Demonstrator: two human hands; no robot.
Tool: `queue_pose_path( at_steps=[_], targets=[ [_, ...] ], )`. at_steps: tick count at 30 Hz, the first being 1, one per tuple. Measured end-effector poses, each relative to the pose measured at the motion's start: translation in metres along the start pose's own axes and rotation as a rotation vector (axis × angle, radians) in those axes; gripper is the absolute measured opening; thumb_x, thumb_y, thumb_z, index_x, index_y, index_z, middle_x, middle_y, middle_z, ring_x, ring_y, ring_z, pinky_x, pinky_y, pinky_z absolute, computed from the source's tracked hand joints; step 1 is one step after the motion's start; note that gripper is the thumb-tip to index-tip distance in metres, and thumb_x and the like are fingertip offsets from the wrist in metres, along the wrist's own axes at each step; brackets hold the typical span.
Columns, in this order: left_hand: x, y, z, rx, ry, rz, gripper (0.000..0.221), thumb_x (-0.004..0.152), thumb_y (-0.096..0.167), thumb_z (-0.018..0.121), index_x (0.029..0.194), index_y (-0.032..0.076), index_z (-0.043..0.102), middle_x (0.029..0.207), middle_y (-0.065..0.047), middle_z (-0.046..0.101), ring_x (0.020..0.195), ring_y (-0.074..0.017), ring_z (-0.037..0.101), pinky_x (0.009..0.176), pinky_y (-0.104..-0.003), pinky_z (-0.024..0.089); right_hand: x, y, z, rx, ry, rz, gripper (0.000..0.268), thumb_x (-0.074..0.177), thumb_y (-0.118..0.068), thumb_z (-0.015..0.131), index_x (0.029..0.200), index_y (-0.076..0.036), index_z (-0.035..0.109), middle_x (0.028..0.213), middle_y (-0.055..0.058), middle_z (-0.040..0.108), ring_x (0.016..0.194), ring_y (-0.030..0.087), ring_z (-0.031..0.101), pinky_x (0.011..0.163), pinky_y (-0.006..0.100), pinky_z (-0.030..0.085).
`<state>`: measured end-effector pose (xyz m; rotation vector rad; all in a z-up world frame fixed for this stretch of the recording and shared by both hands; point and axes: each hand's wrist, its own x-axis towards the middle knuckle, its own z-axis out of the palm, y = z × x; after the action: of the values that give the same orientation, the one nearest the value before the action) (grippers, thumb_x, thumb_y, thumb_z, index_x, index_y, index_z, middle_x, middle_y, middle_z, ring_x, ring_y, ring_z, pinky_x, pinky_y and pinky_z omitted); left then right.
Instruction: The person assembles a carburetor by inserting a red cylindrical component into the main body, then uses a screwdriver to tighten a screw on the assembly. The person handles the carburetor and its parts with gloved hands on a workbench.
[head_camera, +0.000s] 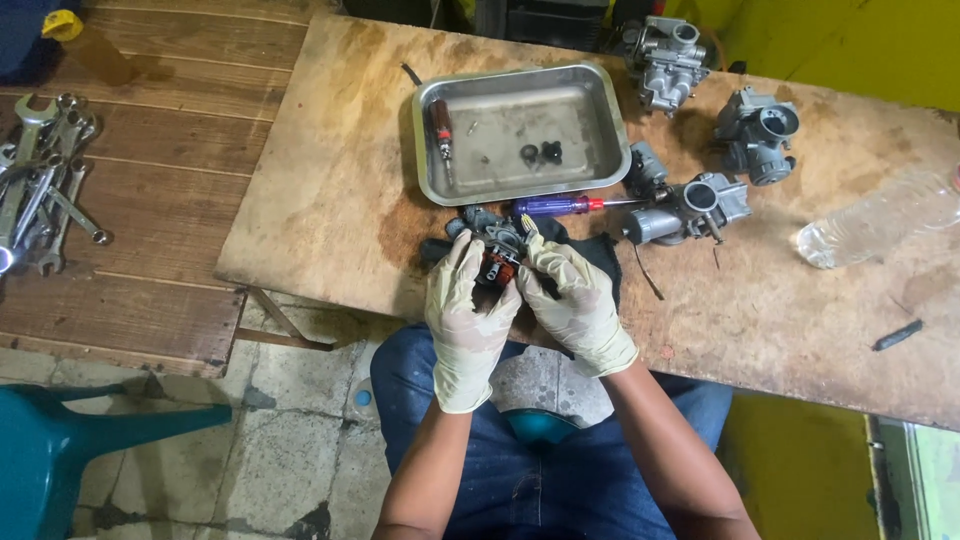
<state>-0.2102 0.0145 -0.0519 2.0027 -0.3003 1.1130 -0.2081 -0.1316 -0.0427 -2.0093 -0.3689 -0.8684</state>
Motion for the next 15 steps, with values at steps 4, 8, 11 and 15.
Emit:
queue_pose_path(
  at_steps=[4,8,11,15],
  targets=[
    [0.003,0.001,-0.006,0.044,-0.046,0.0,0.057,0.072,0.021,0.087,0.126,0.01,0.072,0.133,-0.011,0.069,0.106,-0.03,0.071,0.092,-0.039,0.057,-0.009,0.015,0.006,-0.05,0.011,-0.072,0.013,0.079,0.004,0.081,0.085,-0.005,0.075,0.082,0.01,0.073,0.081,0.036,0.076,0.071,0.041,0.062],
    [0.004,0.002,-0.008,0.055,-0.076,0.008,0.052,0.073,0.021,0.087,0.124,0.014,0.075,0.132,-0.008,0.069,0.106,-0.0283,0.071,0.092,-0.038,0.058,-0.014,0.022,0.009,-0.027,0.022,-0.042,0.012,0.079,0.004,0.081,0.085,-0.005,0.076,0.082,0.009,0.074,0.081,0.036,0.076,0.071,0.042,0.062],
    [0.003,0.003,-0.008,0.037,-0.091,0.01,0.051,0.074,0.021,0.086,0.124,0.015,0.075,0.132,-0.009,0.069,0.106,-0.0286,0.07,0.092,-0.039,0.058,-0.014,0.018,0.008,-0.035,0.022,-0.038,0.012,0.079,0.003,0.082,0.084,-0.005,0.075,0.081,0.009,0.073,0.081,0.036,0.076,0.07,0.042,0.062],
    [0.002,0.003,-0.007,0.018,-0.101,0.009,0.049,0.075,0.022,0.085,0.123,0.015,0.075,0.132,-0.01,0.069,0.106,-0.0295,0.07,0.092,-0.039,0.058,-0.012,0.015,0.007,-0.056,0.026,-0.032,0.013,0.079,0.001,0.083,0.082,-0.006,0.073,0.081,0.008,0.073,0.082,0.035,0.076,0.071,0.042,0.062]
  ],
)
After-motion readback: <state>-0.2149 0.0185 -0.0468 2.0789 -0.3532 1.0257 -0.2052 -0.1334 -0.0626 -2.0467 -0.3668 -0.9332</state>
